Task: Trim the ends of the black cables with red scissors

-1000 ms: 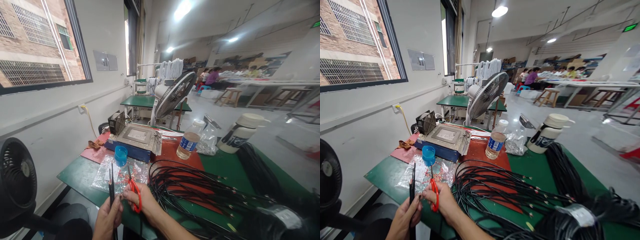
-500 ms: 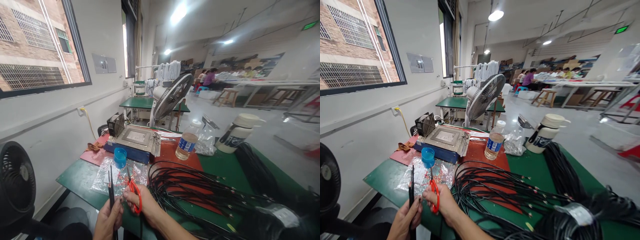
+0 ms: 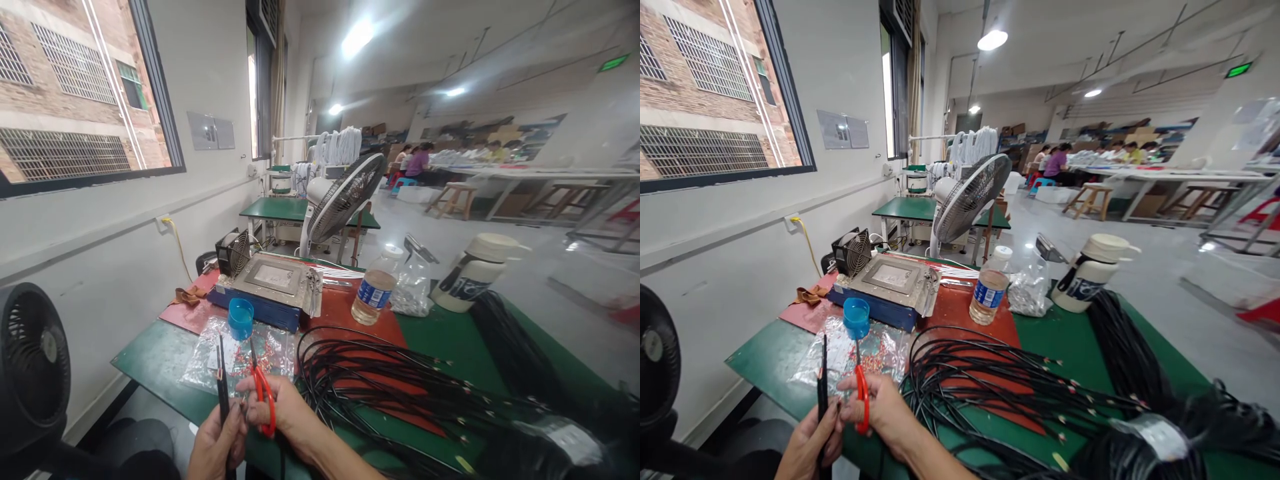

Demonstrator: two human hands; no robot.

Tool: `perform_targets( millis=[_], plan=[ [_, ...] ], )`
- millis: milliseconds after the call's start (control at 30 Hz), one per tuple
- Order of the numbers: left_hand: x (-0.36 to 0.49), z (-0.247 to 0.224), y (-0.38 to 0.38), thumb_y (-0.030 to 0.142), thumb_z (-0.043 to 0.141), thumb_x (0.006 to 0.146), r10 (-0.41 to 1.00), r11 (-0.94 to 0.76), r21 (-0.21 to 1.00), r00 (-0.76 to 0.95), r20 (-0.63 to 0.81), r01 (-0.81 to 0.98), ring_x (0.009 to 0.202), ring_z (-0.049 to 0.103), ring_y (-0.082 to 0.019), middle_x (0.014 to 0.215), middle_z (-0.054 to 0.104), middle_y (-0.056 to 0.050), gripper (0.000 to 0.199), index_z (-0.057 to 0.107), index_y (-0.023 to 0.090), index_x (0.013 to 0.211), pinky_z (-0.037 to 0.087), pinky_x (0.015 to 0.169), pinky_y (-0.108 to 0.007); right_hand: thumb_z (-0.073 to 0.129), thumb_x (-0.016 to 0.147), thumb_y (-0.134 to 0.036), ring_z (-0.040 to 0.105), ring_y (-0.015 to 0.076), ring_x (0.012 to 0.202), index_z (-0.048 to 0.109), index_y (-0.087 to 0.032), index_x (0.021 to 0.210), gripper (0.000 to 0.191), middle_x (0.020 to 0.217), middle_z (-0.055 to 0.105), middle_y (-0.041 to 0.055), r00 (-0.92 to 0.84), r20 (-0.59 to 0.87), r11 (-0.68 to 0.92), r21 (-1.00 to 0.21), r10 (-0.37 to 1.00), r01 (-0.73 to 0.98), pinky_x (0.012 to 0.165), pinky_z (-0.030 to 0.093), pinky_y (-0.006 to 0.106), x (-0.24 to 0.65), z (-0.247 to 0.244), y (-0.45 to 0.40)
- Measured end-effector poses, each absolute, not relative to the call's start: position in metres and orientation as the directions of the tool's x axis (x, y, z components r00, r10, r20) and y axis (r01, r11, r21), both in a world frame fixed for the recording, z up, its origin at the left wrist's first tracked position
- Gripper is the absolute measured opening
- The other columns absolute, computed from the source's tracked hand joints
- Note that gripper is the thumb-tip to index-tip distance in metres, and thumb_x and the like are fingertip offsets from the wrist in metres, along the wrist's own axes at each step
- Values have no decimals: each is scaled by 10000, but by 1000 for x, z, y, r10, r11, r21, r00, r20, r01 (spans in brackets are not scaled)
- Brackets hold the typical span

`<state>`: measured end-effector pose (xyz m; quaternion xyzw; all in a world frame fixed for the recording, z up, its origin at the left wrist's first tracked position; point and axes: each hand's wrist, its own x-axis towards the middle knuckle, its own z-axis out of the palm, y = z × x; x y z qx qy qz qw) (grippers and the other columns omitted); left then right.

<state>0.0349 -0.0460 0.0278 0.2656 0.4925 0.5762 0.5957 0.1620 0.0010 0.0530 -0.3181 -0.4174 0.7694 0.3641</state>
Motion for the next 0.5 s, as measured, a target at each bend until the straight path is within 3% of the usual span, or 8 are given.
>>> perform_targets(
  millis=[233, 500],
  plan=[
    [38, 39, -49, 552, 766, 522, 950, 230, 870, -92, -298, -436, 332, 217, -5, 365, 334, 105, 444, 611, 142, 593, 122, 373, -175, 825, 511, -388, 449, 45, 416, 682, -90, 824, 455, 530, 568, -21, -558, -132, -349, -887, 819, -303, 401, 280, 157, 162, 53, -2],
    [36, 31, -49, 525, 759, 560, 957, 237, 860, -46, -288, -452, 322, 216, -11, 342, 340, 95, 424, 575, 145, 523, 124, 367, -183, 804, 531, -435, 397, 41, 393, 641, -98, 750, 433, 495, 508, -45, -538, -126, -316, -908, 834, -276, 396, 264, 166, 163, 47, 0]
  ],
)
